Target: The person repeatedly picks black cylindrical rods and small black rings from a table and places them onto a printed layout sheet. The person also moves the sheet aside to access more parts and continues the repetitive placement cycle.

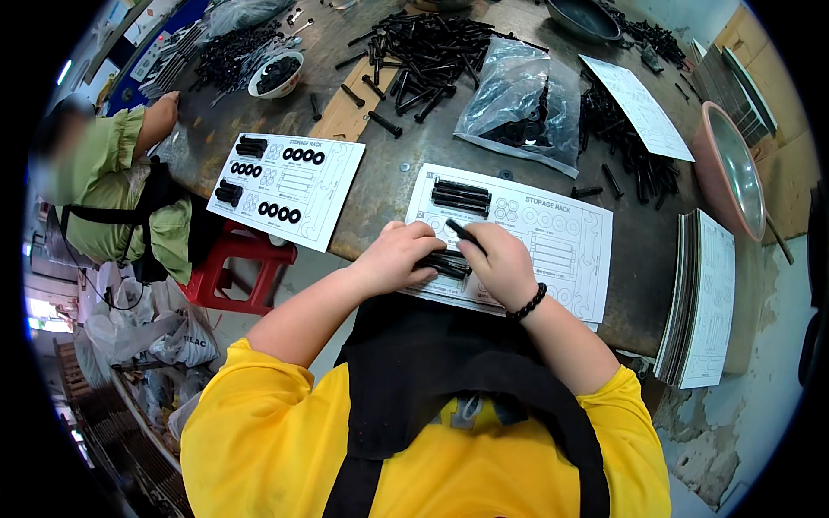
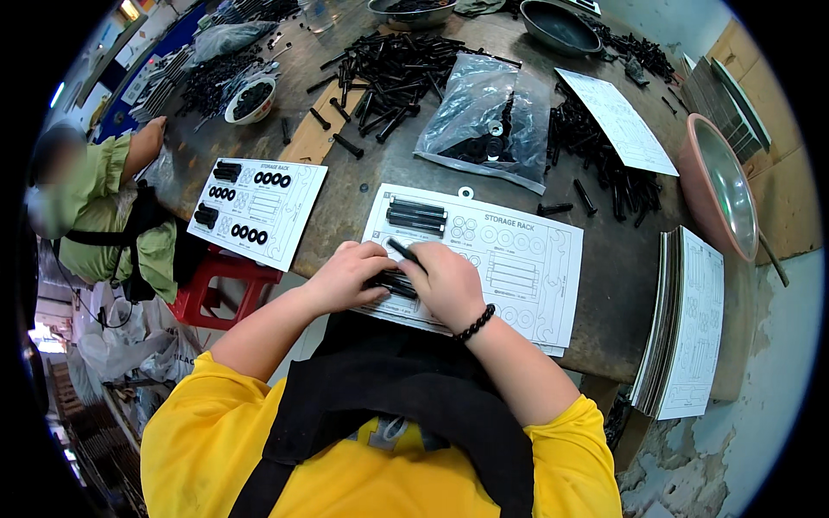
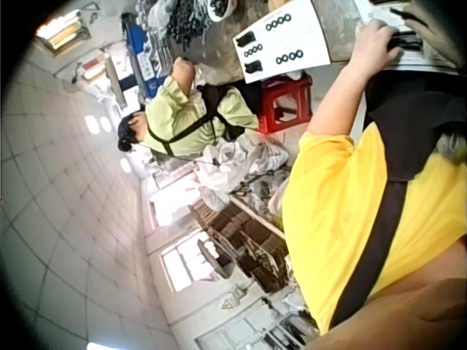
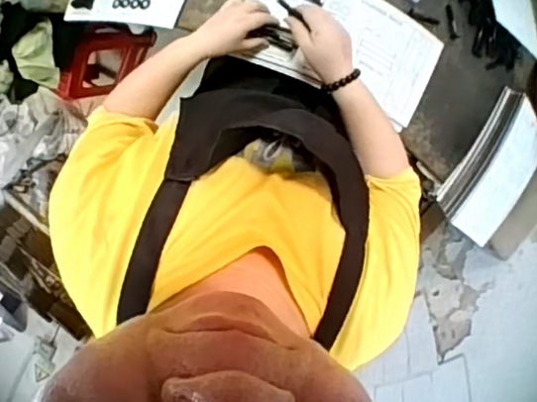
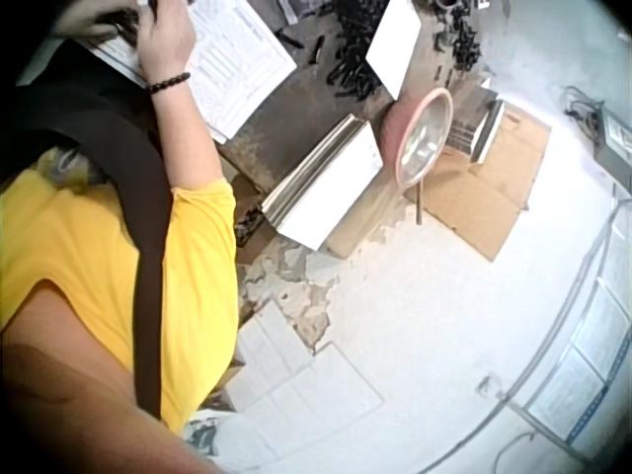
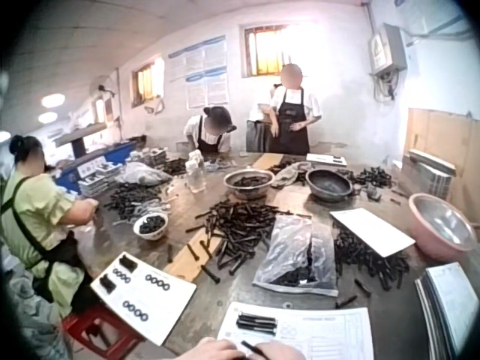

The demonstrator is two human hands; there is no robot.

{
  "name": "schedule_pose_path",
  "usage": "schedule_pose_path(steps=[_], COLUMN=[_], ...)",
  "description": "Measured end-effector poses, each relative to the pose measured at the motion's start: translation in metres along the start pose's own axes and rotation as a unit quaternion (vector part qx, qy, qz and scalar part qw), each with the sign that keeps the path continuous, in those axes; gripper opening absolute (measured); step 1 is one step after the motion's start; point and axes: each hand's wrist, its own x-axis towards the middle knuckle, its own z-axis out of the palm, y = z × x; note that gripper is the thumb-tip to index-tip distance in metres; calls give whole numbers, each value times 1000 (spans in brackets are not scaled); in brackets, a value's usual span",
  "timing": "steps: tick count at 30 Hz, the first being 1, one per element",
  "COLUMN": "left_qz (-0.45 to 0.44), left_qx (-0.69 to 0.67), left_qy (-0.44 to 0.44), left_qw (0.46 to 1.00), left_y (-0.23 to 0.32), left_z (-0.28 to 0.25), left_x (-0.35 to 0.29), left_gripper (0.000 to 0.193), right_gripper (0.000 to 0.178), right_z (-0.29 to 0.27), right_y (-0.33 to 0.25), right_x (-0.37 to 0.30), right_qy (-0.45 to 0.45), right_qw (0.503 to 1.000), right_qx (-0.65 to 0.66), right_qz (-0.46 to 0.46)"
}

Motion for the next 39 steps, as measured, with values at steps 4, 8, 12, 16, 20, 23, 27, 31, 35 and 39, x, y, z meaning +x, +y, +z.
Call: schedule_pose_path(steps=[4,8,12,16,20,23,27,31,35,39], left_qz=[-12,23,10,12,5,-8,-18,19,101,195], left_qx=[-65,-18,34,16,39,46,27,51,154,304], left_qy=[-3,55,16,29,20,14,22,-6,-117,-205], left_qw=[998,998,999,999,999,999,999,998,976,910], left_y=[-8,0,1,4,8,9,7,1,-1,3], left_z=[0,-8,1,3,3,2,7,0,-28,-40], left_x=[1,-4,-4,-2,-1,-3,-2,0,12,31], left_gripper=[44,45,49,50,49,49,49,48,42,31], right_gripper=[18,21,27,49,46,29,20,19,6,6], right_z=[17,21,31,60,60,38,1,4,6,5], right_y=[4,1,12,3,6,21,11,15,12,3], right_x=[-21,-27,-32,-29,-29,-33,-34,-37,-32,-28], right_qy=[2,16,119,154,164,170,11,-22,-49,-75], right_qw=[969,986,963,798,795,878,998,977,942,903], right_qx=[-136,-127,225,571,576,431,43,-126,-229,-307], right_qz=[-205,-108,85,117,95,119,-41,-168,-241,-290])
